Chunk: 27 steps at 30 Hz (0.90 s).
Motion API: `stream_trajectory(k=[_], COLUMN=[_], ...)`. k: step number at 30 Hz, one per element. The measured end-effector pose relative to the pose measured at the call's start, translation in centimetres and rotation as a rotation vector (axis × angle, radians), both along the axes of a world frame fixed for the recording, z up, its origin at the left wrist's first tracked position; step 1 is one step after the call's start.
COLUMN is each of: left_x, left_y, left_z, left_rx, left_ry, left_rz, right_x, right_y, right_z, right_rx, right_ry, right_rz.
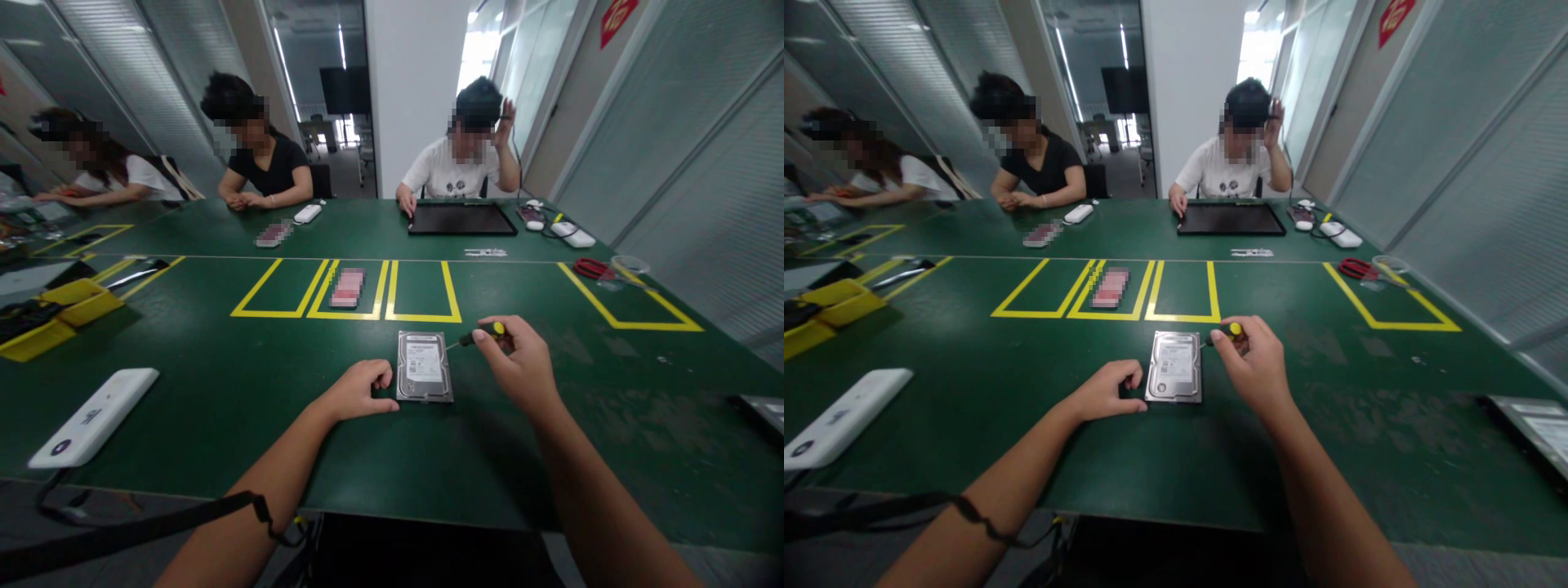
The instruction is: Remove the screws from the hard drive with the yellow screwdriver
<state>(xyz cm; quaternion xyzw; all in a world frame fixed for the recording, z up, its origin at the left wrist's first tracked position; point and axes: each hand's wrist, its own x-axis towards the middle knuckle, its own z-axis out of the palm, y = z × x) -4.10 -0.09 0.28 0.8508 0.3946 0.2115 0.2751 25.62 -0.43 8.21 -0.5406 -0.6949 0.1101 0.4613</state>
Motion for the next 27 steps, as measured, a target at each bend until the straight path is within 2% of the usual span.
stream_trajectory(k=[3,7,13,19,27], left_x=[0.0,0.1,0.3,0.3,0.3], left_y=[0.1,0.1,0.1,0.0,0.1], left_z=[0.0,0.0,-0.1,0.1,0.1], left_rx=[-0.043,-0.069,-0.049,-0.037,-0.030], left_ry=[-0.037,-0.085,-0.071,-0.075,-0.062], left_rz=[0.009,-0.007,0.003,-0.006,-0.012], right_x=[-1.0,-2.5,-5.2,-6.8,-7.2], right_y=[-0.2,-0.4,-0.5,-0.2,0.1], right_z=[1.2,2.3,3.3,2.6,1.3], right_rx=[0.015,-0.097,-0.073,-0.049,-0.054], right_ry=[0.039,0.101,-0.053,-0.121,-0.091], right_rz=[0.115,0.320,0.485,0.570,0.591])
